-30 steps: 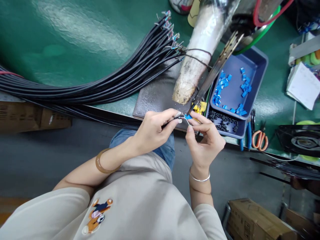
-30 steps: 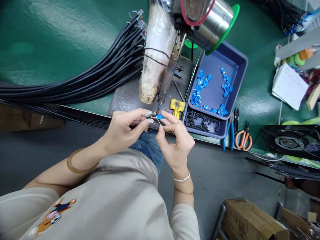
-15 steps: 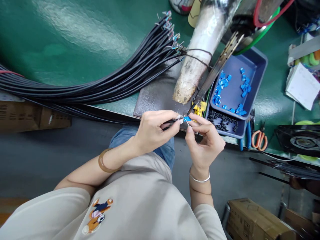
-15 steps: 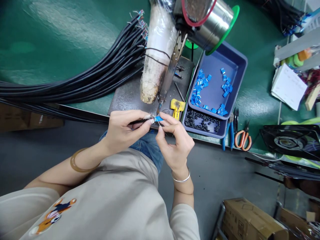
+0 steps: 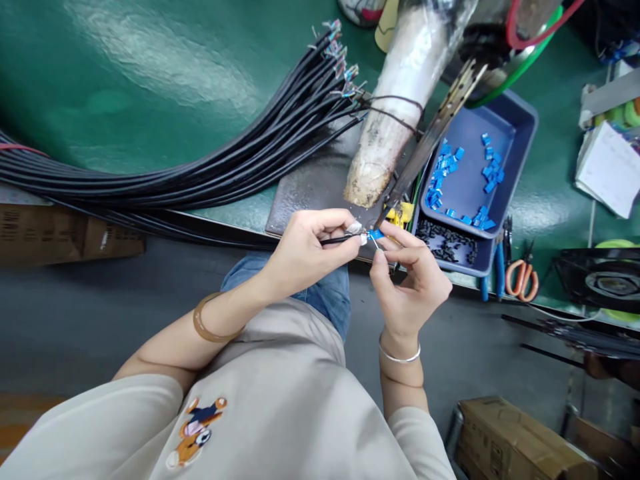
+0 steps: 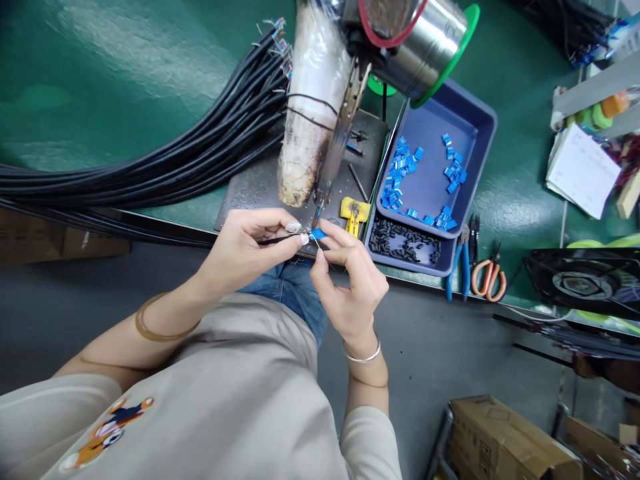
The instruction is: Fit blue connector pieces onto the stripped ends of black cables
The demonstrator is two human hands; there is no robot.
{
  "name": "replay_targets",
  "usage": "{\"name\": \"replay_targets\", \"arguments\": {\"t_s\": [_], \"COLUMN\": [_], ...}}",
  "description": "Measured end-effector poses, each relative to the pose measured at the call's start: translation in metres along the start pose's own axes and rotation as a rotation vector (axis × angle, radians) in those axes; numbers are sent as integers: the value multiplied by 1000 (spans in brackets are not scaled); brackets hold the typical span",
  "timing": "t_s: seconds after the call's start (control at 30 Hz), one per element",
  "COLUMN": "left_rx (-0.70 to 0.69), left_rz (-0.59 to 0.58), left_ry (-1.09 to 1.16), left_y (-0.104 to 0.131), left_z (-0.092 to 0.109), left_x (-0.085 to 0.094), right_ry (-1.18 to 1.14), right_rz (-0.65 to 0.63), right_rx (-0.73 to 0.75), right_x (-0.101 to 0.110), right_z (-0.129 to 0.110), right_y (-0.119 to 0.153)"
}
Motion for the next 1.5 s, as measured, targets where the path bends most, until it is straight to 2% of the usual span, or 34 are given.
{"name": "replay_targets", "arguments": {"t_s": [0.23,0.47,0.67,0.8,0.9,1.1,1.33,1.5], "left_rx": [4,-49,55,76,92,167,114,144], "left_rz": [19,11,-57,-83,-100,-147,-71,-84], "left_ry": [26,8,6,-4,9,101,96,129], "left_y": [-4,-4,-1,0,1,3,-2,-7], "left_z": [2,7,2,1,3,5,3,4], "left_x": [-1,-2,2,3,3,5,2,2], "right_ry": [10,60,183,249,189,-29,26,28], "right_rz": [34,61,36,37,37,-24,-17,-18], "right_rx": [4,57,128,145,112,-73,1,-13], "right_x": [-1,1,0,0,1,3,1,0], "right_z": [1,-5,-5,-5,-5,-2,-3,-2], "right_y": [-1,-5,0,3,4,3,-1,-6]}}
Point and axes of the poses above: each hand's wrist, its own y-axis away from the middle knuckle, its own x-axis out of the back of the hand, z = x × y, the point moved 2 cm from there along -y, towards the middle knuckle, and after that the axes turned 7 degrees about -z, right-handed, at the moved point
